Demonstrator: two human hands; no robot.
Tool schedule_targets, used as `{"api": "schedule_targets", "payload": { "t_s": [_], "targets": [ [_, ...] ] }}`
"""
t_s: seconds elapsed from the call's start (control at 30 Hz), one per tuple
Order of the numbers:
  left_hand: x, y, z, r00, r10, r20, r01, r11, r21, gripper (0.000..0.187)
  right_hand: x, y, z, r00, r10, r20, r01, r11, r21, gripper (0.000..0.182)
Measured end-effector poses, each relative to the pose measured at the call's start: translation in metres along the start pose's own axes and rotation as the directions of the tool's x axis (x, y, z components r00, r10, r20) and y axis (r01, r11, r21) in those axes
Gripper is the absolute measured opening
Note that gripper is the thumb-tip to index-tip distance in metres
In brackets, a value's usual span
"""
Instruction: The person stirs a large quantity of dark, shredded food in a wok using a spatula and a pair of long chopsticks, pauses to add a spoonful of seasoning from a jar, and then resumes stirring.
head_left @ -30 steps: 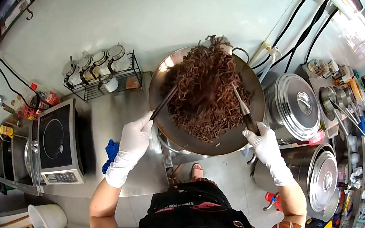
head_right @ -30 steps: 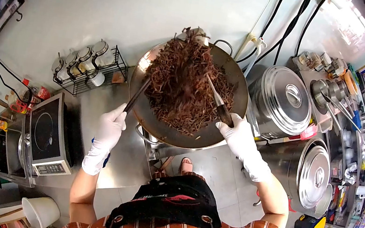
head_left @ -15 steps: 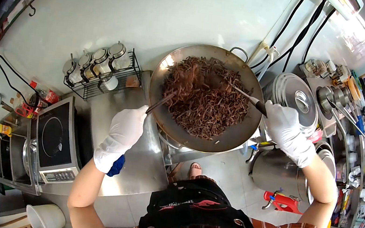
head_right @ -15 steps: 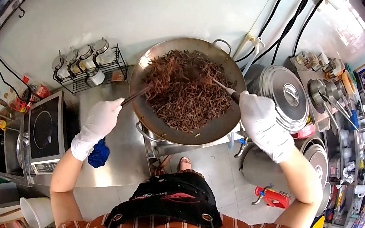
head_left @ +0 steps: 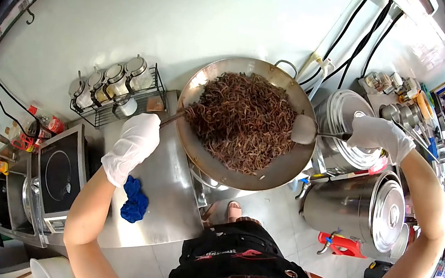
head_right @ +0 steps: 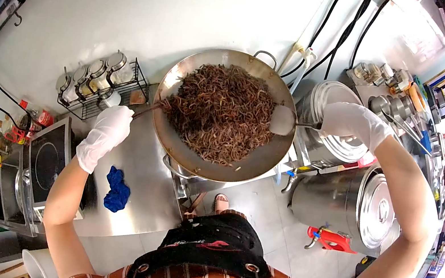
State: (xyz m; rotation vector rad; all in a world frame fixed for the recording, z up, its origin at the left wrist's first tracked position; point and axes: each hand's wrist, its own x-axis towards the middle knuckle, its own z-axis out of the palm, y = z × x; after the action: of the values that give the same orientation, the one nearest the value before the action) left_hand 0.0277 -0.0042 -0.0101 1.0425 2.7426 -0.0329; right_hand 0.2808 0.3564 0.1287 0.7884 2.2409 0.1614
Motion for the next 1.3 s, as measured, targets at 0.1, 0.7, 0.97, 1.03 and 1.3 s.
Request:
{"api": "schedule_targets", "payload": {
  "t_s": [0.1,0.7,0.97,1.03,1.3],
  "targets": [
    [0.018,0.002,0.0,1.0,0.021,-0.023,-0.021,1.0,0.012,0.015,0.021,0.002,0.005,0.992,0.056,0.116,-0.064,0.996,0.063,0.038],
    [0.018,0.024,0.083,0.961,0.032,-0.276,-0.187,0.809,-0.557,0.026,0.042,-0.077,0.112,0.865,-0.013,-0.502,0.284,0.837,0.467,0.029],
    [-0.037,-0.004,0.032,0.978,0.148,-0.149,-0.187,0.935,-0.301,0.02,-0.019,-0.036,0.108,0.58,-0.174,-0.796,0.244,0.969,-0.034,0.022],
    [-0.036,-0.017,0.026,0.964,0.214,-0.16,-0.247,0.942,-0.228,0.018,-0.029,-0.022,0.087,0.619,-0.16,-0.769,0.16,0.984,-0.075,0.022],
    [-0.02,-0.019,-0.007,0.979,0.184,0.088,-0.17,0.975,-0.141,0.024,-0.012,0.003,-0.003,0.999,-0.05,0.021,0.049,0.997,0.058,0.033]
  ]
}}
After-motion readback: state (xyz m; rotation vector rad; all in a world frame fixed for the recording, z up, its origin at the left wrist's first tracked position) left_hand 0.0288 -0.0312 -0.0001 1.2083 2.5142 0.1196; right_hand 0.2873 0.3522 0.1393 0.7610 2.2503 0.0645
